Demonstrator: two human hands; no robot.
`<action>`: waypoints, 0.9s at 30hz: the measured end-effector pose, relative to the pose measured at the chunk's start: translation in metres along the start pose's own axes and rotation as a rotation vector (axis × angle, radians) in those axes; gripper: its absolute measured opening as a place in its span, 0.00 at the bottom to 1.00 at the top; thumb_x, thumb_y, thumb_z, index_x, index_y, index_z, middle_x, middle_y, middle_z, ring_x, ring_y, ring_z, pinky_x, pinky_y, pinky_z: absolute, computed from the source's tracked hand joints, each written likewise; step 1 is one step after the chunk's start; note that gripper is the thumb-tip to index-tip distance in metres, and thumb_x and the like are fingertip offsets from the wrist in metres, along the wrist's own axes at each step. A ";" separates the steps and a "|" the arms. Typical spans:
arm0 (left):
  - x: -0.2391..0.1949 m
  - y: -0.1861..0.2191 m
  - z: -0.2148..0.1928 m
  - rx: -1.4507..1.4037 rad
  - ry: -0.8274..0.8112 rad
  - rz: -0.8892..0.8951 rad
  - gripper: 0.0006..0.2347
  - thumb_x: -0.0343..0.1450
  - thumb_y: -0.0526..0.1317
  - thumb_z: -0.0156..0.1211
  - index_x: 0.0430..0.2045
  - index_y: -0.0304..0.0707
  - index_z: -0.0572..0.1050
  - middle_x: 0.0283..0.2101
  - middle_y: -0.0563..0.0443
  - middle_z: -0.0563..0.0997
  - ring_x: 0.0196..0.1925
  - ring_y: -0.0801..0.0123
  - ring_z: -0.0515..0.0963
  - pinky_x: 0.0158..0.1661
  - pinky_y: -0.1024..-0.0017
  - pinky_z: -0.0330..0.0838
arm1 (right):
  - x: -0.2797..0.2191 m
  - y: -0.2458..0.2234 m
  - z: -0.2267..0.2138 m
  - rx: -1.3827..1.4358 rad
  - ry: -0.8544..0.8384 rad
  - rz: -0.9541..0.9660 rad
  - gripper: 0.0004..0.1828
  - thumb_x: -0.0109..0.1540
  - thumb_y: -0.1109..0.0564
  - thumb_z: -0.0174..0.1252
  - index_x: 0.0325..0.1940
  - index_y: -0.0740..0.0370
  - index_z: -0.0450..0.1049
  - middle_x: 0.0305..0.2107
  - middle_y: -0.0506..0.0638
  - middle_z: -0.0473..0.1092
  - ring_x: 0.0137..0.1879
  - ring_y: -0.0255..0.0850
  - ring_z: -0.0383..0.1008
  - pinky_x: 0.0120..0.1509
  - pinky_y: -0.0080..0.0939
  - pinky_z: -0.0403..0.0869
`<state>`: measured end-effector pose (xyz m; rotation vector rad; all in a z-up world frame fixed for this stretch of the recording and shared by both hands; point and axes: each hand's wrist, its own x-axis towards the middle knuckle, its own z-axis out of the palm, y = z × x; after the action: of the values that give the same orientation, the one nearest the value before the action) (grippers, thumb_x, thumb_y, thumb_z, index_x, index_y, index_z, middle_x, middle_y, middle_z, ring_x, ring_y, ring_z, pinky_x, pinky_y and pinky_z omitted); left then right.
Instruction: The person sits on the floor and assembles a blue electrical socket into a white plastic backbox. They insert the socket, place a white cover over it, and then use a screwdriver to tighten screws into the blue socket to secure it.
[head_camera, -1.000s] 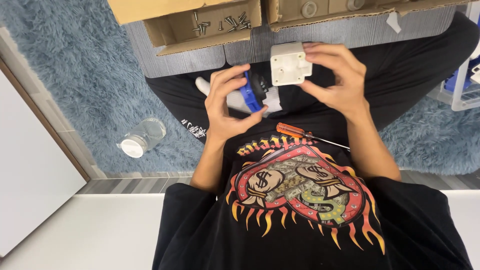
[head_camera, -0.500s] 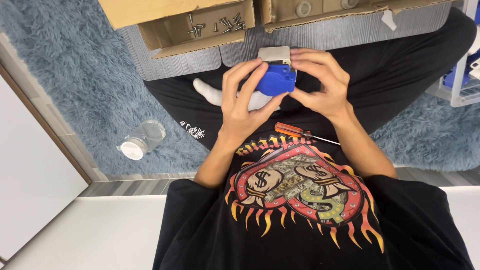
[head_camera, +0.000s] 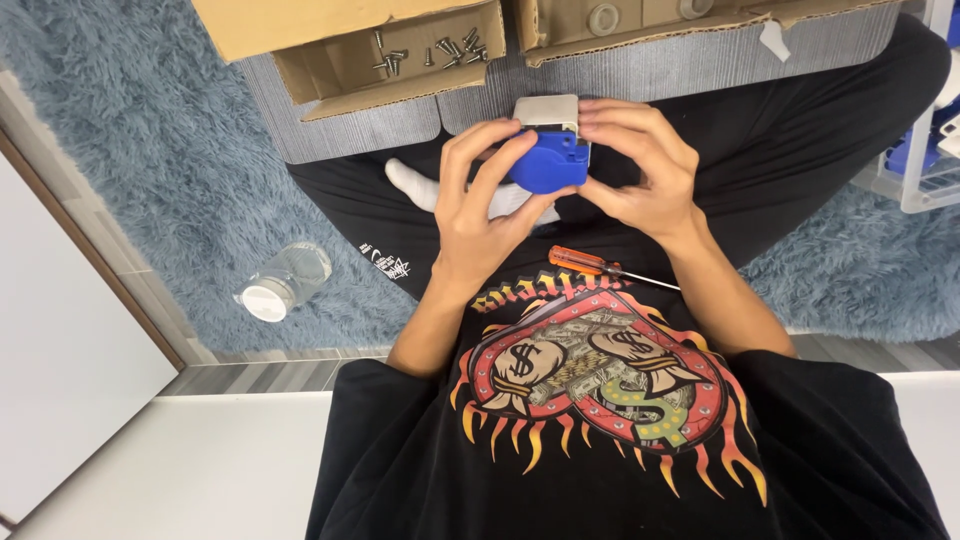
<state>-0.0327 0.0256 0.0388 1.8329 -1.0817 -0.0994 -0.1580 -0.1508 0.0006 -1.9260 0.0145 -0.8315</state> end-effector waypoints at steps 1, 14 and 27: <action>0.000 0.000 -0.001 0.007 -0.004 0.007 0.25 0.71 0.42 0.87 0.58 0.38 0.77 0.61 0.45 0.77 0.62 0.51 0.81 0.67 0.54 0.79 | 0.001 -0.001 0.000 0.002 -0.003 -0.002 0.21 0.68 0.65 0.75 0.58 0.80 0.74 0.53 0.72 0.73 0.62 0.70 0.79 0.72 0.66 0.82; 0.010 0.000 -0.014 -0.085 -0.102 -0.042 0.31 0.70 0.49 0.88 0.63 0.39 0.76 0.69 0.37 0.70 0.72 0.51 0.76 0.62 0.59 0.88 | -0.014 0.001 -0.002 -0.001 0.011 0.081 0.41 0.68 0.65 0.78 0.77 0.72 0.60 0.54 0.72 0.77 0.66 0.66 0.80 0.75 0.60 0.79; 0.001 -0.023 -0.001 -0.748 -0.287 -0.407 0.36 0.70 0.40 0.84 0.72 0.41 0.66 0.68 0.49 0.76 0.67 0.69 0.79 0.67 0.73 0.77 | 0.008 -0.018 -0.013 0.069 -0.087 0.017 0.27 0.66 0.66 0.77 0.63 0.79 0.71 0.56 0.75 0.73 0.66 0.72 0.78 0.76 0.66 0.80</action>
<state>-0.0175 0.0287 0.0219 1.3340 -0.6953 -0.9060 -0.1649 -0.1547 0.0231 -1.8924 -0.0500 -0.7274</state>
